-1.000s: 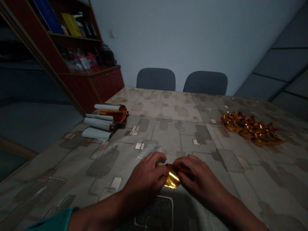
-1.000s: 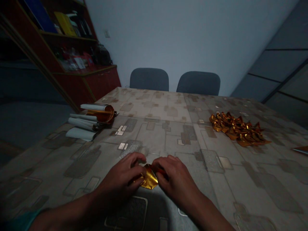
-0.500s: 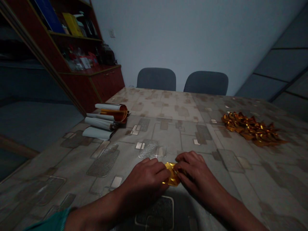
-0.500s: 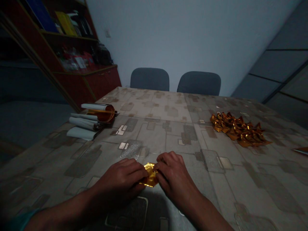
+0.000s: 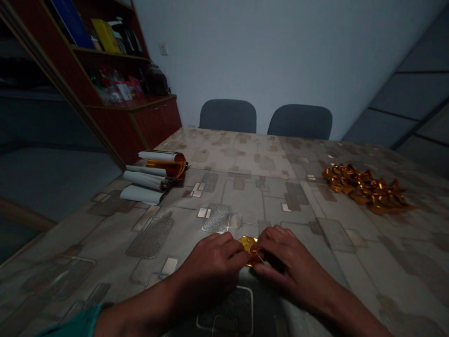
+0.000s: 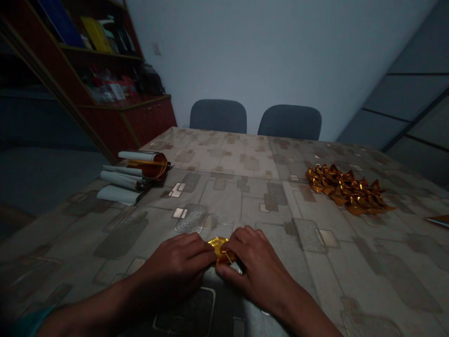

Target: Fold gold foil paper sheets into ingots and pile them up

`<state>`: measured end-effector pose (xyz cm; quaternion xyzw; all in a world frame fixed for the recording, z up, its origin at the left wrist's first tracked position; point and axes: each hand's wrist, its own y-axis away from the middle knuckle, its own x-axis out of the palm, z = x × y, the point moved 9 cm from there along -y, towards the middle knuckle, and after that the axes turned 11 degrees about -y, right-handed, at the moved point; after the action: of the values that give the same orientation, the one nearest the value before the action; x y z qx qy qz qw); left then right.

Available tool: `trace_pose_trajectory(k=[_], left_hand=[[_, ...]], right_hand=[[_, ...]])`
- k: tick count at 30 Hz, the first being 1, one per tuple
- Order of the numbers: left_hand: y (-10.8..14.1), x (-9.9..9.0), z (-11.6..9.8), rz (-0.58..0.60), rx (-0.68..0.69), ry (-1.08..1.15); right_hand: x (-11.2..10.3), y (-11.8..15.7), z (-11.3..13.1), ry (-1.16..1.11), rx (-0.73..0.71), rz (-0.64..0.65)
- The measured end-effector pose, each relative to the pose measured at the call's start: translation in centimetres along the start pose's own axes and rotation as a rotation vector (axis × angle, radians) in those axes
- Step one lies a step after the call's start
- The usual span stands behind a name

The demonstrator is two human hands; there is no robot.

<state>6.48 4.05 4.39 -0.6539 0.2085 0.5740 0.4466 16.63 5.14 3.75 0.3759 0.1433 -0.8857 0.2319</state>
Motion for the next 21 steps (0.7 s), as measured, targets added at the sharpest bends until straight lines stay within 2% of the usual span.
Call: trace_pose_trajectory(k=[6,16,21], left_hand=[[0.2,0.1,0.4,-0.083,-0.032,-0.014],[0.0,0.0,0.4,-0.050,-0.019,0.062],[0.0,0.4,0.8,-0.044,-0.041,0.139]], right_hand=[[0.2,0.0,0.2,0.075,0.025,-0.045],[0.2,-0.1,0.2,0.024,-0.041,-0.049],[-1.2,0.0,-1.1,0.028,0.013,-0.194]])
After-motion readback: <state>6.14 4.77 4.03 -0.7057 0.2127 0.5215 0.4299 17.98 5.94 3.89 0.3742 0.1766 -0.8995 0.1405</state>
